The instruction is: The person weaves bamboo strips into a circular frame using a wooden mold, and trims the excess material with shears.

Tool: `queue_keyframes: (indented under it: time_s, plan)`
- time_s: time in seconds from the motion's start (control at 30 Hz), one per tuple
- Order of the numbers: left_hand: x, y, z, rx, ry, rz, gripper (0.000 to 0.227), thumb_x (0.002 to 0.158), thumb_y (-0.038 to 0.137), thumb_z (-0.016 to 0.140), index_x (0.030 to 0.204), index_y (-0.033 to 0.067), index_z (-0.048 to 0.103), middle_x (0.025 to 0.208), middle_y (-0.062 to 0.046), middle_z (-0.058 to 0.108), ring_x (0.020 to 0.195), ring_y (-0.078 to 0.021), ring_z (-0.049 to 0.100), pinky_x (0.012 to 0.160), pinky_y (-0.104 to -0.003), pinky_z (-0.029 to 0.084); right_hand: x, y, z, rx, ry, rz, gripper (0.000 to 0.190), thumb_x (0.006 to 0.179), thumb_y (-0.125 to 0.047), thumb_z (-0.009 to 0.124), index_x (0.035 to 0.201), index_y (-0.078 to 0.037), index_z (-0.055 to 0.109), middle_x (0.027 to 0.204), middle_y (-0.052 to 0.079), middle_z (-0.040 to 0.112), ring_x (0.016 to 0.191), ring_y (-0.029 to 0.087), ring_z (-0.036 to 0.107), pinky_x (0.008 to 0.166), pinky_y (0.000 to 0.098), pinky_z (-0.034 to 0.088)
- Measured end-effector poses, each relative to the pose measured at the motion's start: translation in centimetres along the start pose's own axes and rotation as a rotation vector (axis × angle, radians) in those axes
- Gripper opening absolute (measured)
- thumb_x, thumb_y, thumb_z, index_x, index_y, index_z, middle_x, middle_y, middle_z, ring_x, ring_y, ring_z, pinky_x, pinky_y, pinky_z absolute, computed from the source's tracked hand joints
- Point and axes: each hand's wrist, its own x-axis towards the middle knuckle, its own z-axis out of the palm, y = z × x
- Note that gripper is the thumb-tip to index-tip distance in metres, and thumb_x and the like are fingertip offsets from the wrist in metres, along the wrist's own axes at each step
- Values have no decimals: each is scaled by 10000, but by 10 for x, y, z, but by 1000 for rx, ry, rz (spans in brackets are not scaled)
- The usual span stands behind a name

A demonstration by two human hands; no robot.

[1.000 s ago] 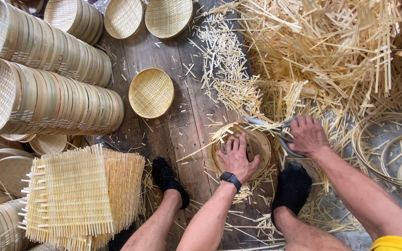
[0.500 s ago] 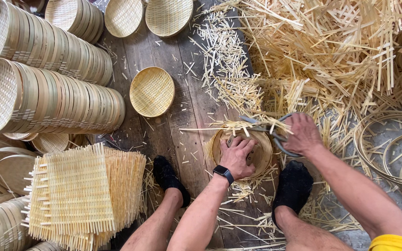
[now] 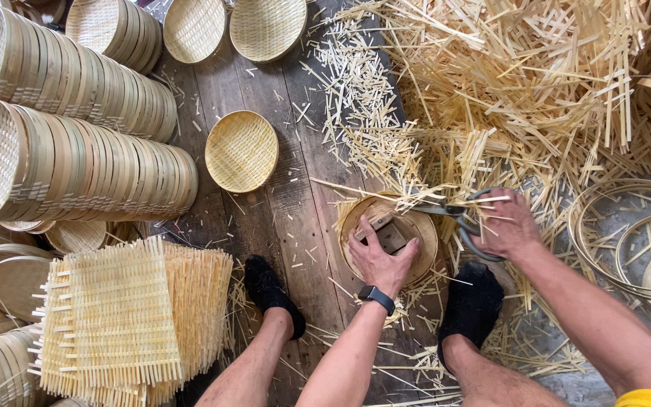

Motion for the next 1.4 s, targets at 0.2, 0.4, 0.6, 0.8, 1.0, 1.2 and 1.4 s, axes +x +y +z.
queue_keyframes:
  time_s: [0.2,0.4,0.6,0.8,1.0,1.2,1.4]
  plan:
    - [3,2,-10,143,-2,195,1208,606,478,851,1593,190,217,1482,-350,278,1353,-528,334,1108,-610,343,8,-13,6,172,458,26,459,1020,-538,379,942,-127,567,847,91,591,703,161,525,588,336,492]
    - [2,0,-9,245,-47,232,1239,616,421,840,1638,261,157,1412,-345,338,1308,-516,367,1081,-637,335,13,14,42,68,361,-30,420,932,-501,436,874,-106,566,766,62,557,621,136,487,532,286,459]
    - [0,2,-22,304,-157,242,1240,602,380,860,1619,292,156,1434,-344,335,1332,-520,357,1084,-645,334,23,-22,17,92,510,-4,290,915,-398,526,856,-118,572,717,48,532,631,154,489,562,292,455]
    - [6,-1,-39,353,-260,372,1236,548,329,884,1592,342,223,1507,-308,304,1391,-495,333,1101,-666,305,23,13,54,72,264,-76,165,1004,-237,518,897,-121,566,744,25,534,636,109,520,519,256,497]
    - [12,4,-45,401,-351,404,1211,528,324,869,1581,366,272,1532,-267,342,1432,-455,353,1143,-648,284,33,-20,15,19,640,-24,417,776,-508,587,829,-94,603,708,66,567,625,169,534,571,298,531]
    - [10,2,-27,212,-217,314,1166,688,528,750,1608,101,172,1543,-267,389,1448,-413,341,1178,-672,15,29,4,43,60,330,-107,190,969,-278,560,919,-99,598,797,59,602,663,132,555,531,257,504]
    - [7,6,-11,214,-143,286,1078,724,512,715,1564,3,271,1480,-257,500,1447,-356,407,1197,-655,4,22,-13,25,57,666,-46,520,789,-578,627,831,-63,575,756,95,597,669,188,566,596,306,532]
